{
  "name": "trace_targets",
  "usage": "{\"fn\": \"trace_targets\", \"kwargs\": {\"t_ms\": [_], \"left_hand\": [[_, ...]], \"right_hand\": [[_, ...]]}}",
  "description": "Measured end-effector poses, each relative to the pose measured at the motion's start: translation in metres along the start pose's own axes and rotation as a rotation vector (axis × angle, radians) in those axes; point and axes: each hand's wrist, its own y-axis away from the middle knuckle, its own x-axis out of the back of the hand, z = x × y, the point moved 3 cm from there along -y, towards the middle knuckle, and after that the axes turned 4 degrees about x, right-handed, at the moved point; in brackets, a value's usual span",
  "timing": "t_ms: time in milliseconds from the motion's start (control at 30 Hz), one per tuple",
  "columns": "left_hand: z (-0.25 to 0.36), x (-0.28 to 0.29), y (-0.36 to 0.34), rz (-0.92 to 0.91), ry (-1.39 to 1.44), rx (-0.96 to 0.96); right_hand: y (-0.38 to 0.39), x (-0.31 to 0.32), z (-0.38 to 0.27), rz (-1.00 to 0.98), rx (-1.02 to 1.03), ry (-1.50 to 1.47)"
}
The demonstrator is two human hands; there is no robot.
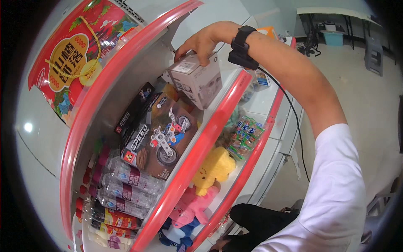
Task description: Organizing and placing toy boxes and items onto supermarket shelves.
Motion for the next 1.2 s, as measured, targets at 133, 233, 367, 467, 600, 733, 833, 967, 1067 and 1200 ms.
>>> {"fn": "trace_targets", "kwargs": {"t_ms": [133,233,367,467,600,733,833,967,1067,1200], "left_hand": [[0.009,0.0,0.001,0.034,0.002,-0.003],[0.008,0.002,0.003,0.055,0.001,-0.001],[0.024,-0.007,0.004,0.078,0.005,-0.007],[0.034,-0.012,0.004,0.1,0.004,-0.017],[0.047,-0.019,0.006,0.153,0.007,-0.035],[0.057,-0.022,0.018,0.232,0.005,-0.032],[0.056,-0.026,0.025,0.285,-0.001,-0.026],[0.046,-0.036,0.046,0.355,0.001,-0.003],[0.037,-0.043,0.06,0.381,-0.012,0.015],[0.012,-0.062,0.082,0.388,-0.016,0.061]], "right_hand": [[-0.004,-0.007,0.01,0.048,0.093,-0.048],[-0.011,-0.02,-0.005,0.004,0.087,-0.083],[-0.035,-0.032,0.01,0.059,0.072,0.021],[-0.046,-0.034,0.001,-0.081,-0.116,0.08],[-0.08,-0.041,0.029,-0.148,-0.1,0.044],[-0.089,-0.051,0.027,-0.147,-0.124,0.107],[-0.085,-0.056,0.012,-0.133,-0.08,0.141],[-0.069,-0.055,-0.009,-0.004,0.087,0.201],[-0.064,-0.054,-0.008,-0.011,0.071,0.213],[-0.055,-0.046,-0.038,-0.067,-0.036,0.181]]}}
